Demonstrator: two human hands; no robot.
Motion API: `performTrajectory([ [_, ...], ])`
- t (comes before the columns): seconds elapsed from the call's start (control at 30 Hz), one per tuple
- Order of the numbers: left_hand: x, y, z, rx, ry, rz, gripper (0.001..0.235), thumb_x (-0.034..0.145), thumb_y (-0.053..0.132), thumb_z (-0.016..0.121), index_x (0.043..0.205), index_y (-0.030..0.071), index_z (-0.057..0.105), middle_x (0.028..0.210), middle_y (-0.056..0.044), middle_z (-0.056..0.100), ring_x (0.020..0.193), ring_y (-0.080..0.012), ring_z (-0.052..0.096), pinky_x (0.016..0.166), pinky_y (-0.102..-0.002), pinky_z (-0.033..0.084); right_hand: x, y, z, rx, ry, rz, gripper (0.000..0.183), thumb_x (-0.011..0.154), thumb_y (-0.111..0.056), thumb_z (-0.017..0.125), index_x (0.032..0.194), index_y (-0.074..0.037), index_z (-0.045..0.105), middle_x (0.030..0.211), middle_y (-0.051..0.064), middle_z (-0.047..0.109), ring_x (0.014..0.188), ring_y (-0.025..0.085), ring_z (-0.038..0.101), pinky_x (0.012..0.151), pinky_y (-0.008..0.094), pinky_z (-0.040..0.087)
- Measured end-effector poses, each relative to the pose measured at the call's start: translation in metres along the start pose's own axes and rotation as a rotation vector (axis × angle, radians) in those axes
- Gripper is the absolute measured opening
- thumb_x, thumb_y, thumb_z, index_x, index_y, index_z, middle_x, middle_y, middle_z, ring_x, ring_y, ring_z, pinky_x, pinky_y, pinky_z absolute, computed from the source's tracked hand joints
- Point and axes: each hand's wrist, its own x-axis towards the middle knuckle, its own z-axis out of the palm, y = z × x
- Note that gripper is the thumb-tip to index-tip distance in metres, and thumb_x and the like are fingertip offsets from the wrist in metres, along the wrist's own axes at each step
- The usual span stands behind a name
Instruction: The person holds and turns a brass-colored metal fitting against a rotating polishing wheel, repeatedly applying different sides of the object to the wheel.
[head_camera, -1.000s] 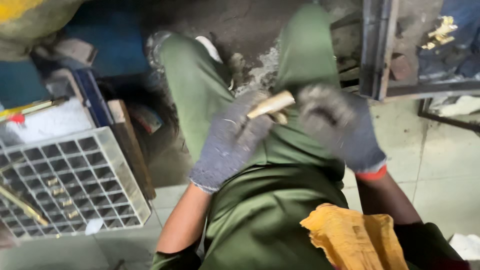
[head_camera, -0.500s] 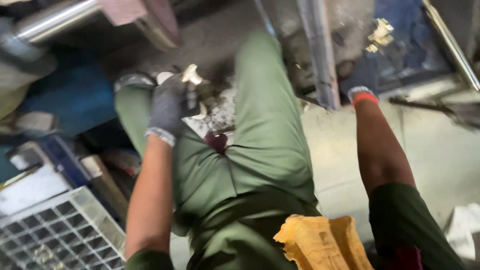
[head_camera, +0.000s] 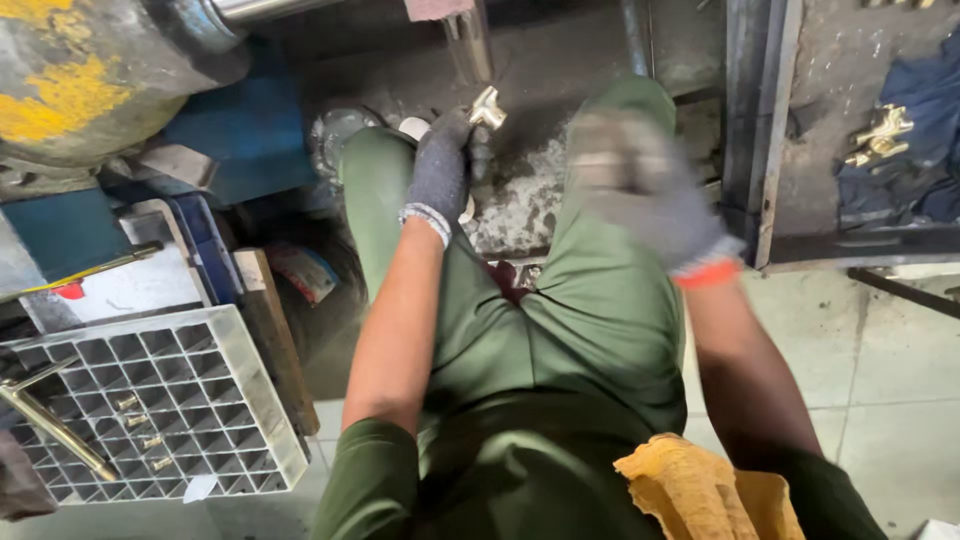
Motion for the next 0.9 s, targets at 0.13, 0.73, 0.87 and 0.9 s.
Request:
performTrajectory([
  [0.13,0.027,-0.025,-0.006,-0.174,0.09,0.034,0.029,0.106,0.018,0.048,0.11,-0.002,0.069,0.095,-0.01,0.071,0.084,-0.0191,0.066,0.075,-0.035,0.055,0.075,-0.003,0.074,-0.398,-0.081,0.086,0.04,0.089,-0.029,0.082,0.114,-0.002,0.068,0.097,0.01,0.069,0.089,0.016,0.063,0.082,0.032,0.055],
  [0.73,-0.113,0.076,0.069,0.153,-0.086,0.092,0.03,0.105,0.024,0.054,0.126,0.005,0.062,0.084,0.001,0.063,0.065,-0.0057,0.053,0.055,-0.022,0.043,-0.049,0.075,-0.139,-1.001,0.913,0.126,0.056,0.094,-0.047,0.079,0.116,0.002,0.065,0.1,0.023,0.069,0.097,0.039,0.068,0.092,0.047,0.054],
  [0.87,-0.172,0.088,0.077,0.151,-0.154,0.071,0.037,0.104,0.022,0.055,0.136,0.002,0.057,0.1,0.003,0.066,0.079,-0.0026,0.06,0.067,-0.019,0.051,-0.105,0.128,-0.214,-1.23,0.784,0.47,0.055,0.097,-0.05,0.078,0.108,0.002,0.067,0.097,0.025,0.069,0.098,0.041,0.069,0.097,0.048,0.054],
  [0.9,-0.184,0.09,0.08,0.109,-0.166,0.063,0.038,0.104,0.021,0.055,0.137,0.001,0.055,0.104,0.004,0.067,0.085,-0.0017,0.062,0.071,-0.019,0.053,-0.113,0.143,-0.224,-1.374,0.688,0.416,0.05,0.083,-0.04,0.081,0.115,-0.003,0.07,0.102,0.025,0.07,0.102,0.044,0.067,0.1,0.05,0.051],
])
